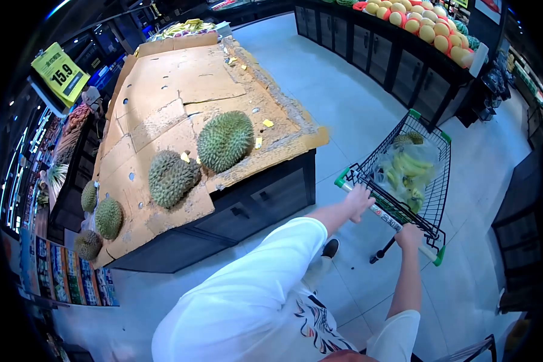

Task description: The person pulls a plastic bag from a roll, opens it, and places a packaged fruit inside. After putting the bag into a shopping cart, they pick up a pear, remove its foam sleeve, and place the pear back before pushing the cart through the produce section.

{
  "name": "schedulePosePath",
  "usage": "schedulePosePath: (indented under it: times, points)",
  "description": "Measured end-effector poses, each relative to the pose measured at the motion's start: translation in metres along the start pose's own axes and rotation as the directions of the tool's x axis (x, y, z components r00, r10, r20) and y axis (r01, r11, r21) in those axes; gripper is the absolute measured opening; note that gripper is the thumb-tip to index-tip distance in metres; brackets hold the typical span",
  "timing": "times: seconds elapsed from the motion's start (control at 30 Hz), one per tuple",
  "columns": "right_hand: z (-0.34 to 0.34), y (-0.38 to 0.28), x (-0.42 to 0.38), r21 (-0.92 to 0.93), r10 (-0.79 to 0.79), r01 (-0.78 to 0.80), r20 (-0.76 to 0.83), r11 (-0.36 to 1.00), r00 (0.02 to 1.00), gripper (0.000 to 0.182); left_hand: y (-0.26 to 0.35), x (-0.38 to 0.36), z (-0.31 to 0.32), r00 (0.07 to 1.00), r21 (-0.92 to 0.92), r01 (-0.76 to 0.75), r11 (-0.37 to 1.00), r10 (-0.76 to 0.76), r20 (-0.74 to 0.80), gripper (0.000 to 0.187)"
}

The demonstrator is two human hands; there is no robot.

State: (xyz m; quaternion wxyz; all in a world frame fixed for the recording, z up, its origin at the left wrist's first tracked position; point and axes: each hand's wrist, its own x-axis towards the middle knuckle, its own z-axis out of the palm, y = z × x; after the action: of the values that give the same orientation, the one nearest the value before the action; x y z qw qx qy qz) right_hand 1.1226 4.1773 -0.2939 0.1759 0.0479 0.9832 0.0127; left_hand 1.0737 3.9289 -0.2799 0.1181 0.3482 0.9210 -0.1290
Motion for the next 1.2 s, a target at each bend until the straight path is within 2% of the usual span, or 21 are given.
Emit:
schedulePosePath:
  times: [0.07,0.1,0.2,0.27,0.3,0.47,0.63,0.77,0.87,1.03,1.2]
  points:
    - [-0.01,-0.004,0.027,-0.005,0.08,-0.08,0.001,0.997,0.997,0.019,-0.021,0.038,0.004,0.998,-0.049,-0.065,0.997,0.064,-0.008,0.068]
    - [-0.014,-0.006,0.038,0.006,0.11,-0.11,-0.005,0.994,0.994,0.019,-0.033,0.055,0.006,0.992,-0.087,-0.103,0.991,0.096,-0.086,0.057]
    - [-0.019,-0.004,0.086,-0.015,0.194,-0.194,-0.004,0.981,0.981,0.02,-0.06,0.118,0.022,0.992,-0.185,-0.129,0.974,0.128,-0.018,0.042]
    - [-0.036,-0.004,0.106,-0.087,0.204,-0.2,0.027,0.976,0.979,0.022,-0.079,0.136,0.006,0.989,-0.222,-0.145,0.964,0.15,0.007,0.035]
    - [-0.025,0.001,0.126,-0.101,0.198,-0.199,-0.017,0.975,0.98,0.024,-0.083,0.14,0.001,0.987,-0.249,-0.146,0.958,0.158,0.032,0.034]
    - [-0.028,0.014,0.197,-0.198,0.09,-0.136,-0.226,0.971,0.97,0.019,-0.113,0.173,-0.021,0.999,-0.392,0.021,0.92,-0.002,0.048,0.026]
    - [-0.048,0.03,0.275,-0.189,0.031,-0.076,-0.23,0.979,0.973,0.017,-0.14,0.225,-0.034,0.991,-0.438,0.112,0.892,-0.065,0.121,0.025]
    - [-0.06,0.042,0.341,-0.206,-0.071,0.019,-0.247,0.978,0.966,0.018,-0.155,0.263,-0.033,0.983,-0.447,0.181,0.876,-0.146,0.112,0.026]
    - [-0.086,0.039,0.388,-0.184,-0.132,0.099,-0.176,0.978,0.976,0.02,-0.172,0.287,-0.044,0.961,-0.447,0.277,0.85,-0.234,0.151,0.027]
    - [-0.129,0.034,0.454,-0.198,-0.286,0.254,-0.152,0.947,0.946,0.016,-0.197,0.323,-0.064,0.896,-0.413,0.443,0.796,-0.381,0.227,0.031]
    - [-0.179,0.024,0.525,-0.255,-0.439,0.442,0.072,0.86,0.896,0.021,-0.215,0.352,-0.078,0.764,-0.463,0.644,0.609,-0.543,0.349,0.029]
